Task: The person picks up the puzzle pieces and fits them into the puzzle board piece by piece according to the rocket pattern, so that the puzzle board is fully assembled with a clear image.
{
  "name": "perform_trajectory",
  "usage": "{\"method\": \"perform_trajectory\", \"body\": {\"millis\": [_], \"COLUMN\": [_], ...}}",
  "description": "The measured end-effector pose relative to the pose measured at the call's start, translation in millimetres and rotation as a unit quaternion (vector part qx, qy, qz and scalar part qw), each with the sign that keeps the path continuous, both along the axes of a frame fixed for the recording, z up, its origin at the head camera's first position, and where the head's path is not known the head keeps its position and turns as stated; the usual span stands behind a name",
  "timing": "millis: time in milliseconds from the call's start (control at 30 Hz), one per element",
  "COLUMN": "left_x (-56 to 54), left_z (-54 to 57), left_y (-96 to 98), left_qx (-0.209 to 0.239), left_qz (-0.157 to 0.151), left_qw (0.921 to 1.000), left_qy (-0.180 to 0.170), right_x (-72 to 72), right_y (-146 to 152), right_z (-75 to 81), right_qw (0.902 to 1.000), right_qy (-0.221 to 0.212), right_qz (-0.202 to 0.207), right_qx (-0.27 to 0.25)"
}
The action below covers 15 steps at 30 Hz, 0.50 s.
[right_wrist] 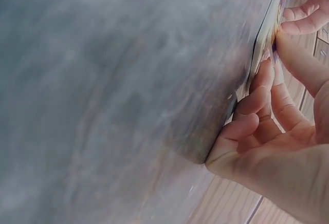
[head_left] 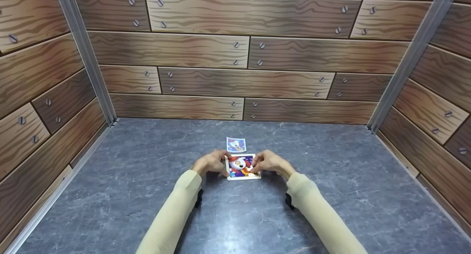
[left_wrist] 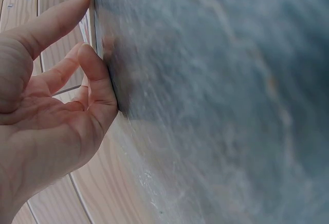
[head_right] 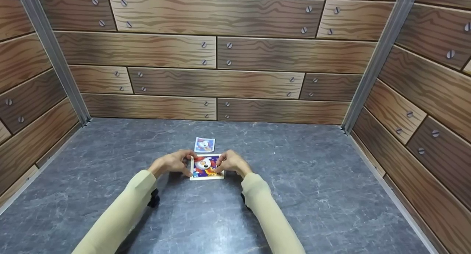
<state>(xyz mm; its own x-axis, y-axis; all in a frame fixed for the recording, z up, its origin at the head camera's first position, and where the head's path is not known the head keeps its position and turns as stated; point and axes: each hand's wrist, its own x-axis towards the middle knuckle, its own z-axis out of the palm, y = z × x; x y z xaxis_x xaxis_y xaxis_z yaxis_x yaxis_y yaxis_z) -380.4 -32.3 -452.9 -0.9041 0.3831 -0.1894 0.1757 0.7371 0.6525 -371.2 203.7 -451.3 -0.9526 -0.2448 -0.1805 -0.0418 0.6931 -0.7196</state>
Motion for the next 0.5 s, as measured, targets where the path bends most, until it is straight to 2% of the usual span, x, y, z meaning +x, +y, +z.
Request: {"method": "perform_trajectory", "body": {"millis": [233, 500], "left_x": [-1.0, -0.1], "left_z": [1.4, 0.5], "left_y": [1.5, -0.2], "left_qx": [0.008, -0.003], "left_qz": [0.006, -0.003], "left_qw": [0.9998, 1.0], "left_qy": [-0.017, -0.005], "right_x": [0.5, 1.8], "right_y": [0.2, -1.3], "right_z": [0.0, -1.5], "right_qw": [1.0, 0.9998], "right_qy": [0.001, 0.013], "right_qz": [-0.008, 0.0], "right_qx": [0.002, -0.015]}}
